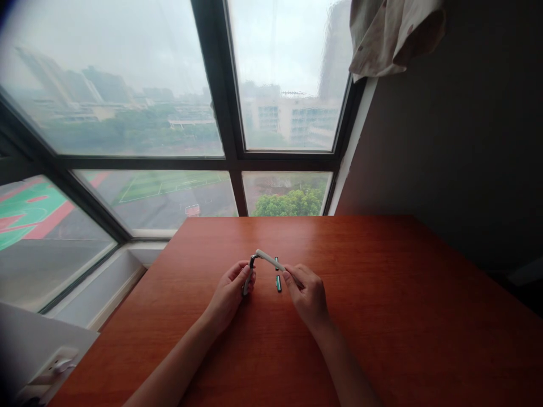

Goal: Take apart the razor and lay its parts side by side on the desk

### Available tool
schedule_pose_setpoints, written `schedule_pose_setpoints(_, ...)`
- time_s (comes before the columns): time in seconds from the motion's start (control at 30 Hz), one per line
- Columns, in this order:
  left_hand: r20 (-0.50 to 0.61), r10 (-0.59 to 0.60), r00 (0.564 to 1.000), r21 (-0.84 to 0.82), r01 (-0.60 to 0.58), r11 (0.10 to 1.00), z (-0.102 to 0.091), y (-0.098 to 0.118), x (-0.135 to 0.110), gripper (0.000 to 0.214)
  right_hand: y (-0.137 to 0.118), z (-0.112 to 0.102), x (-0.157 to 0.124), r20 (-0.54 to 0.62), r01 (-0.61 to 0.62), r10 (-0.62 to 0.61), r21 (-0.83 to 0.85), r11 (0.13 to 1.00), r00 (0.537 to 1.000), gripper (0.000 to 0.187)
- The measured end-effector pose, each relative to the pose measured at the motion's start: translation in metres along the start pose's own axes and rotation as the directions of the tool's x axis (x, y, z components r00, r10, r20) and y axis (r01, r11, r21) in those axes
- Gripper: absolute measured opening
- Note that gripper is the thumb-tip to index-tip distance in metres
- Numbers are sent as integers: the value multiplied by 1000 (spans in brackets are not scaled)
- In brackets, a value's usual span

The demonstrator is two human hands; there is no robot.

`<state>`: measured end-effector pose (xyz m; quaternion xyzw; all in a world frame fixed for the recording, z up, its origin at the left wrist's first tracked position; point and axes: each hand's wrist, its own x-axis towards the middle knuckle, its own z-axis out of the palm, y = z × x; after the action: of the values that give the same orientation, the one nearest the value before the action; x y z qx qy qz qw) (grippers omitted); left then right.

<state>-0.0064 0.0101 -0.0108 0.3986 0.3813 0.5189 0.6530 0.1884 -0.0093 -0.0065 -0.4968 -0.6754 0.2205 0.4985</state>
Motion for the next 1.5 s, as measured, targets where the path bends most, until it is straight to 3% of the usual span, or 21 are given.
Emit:
schedule_pose_setpoints(0.4, -36, -54, 998, -48, 53, 997, 1, 0, 1, 32, 0, 2, 0, -2, 15, -15, -35, 999, 1000, 23)
schedule_pose_setpoints(0.73, -87, -31, 996, -32, 28, 999, -3, -1, 3, 32, -4, 0, 0, -1, 28, -28, -22, 999, 1000, 24)
schedule_pose_setpoints(1.0, -108, 5, 994, 13, -4, 1000, -3, -2, 3, 33, 0, -1, 1, -39, 11, -15, -105, 994, 999, 26)
schedule_pose_setpoints(1.2, -96, 18, 995, 24, -16, 1000, -5, -3, 3, 32, -1, 0, 0, -4, 30, -30, -41, 999, 1000, 25)
schedule_pose_setpoints(1.5, -99, 12, 995, 33, -9, 999, -6, -2, 3, 31, 3, 1, 1, -35, 11, -14, -89, 996, 999, 26)
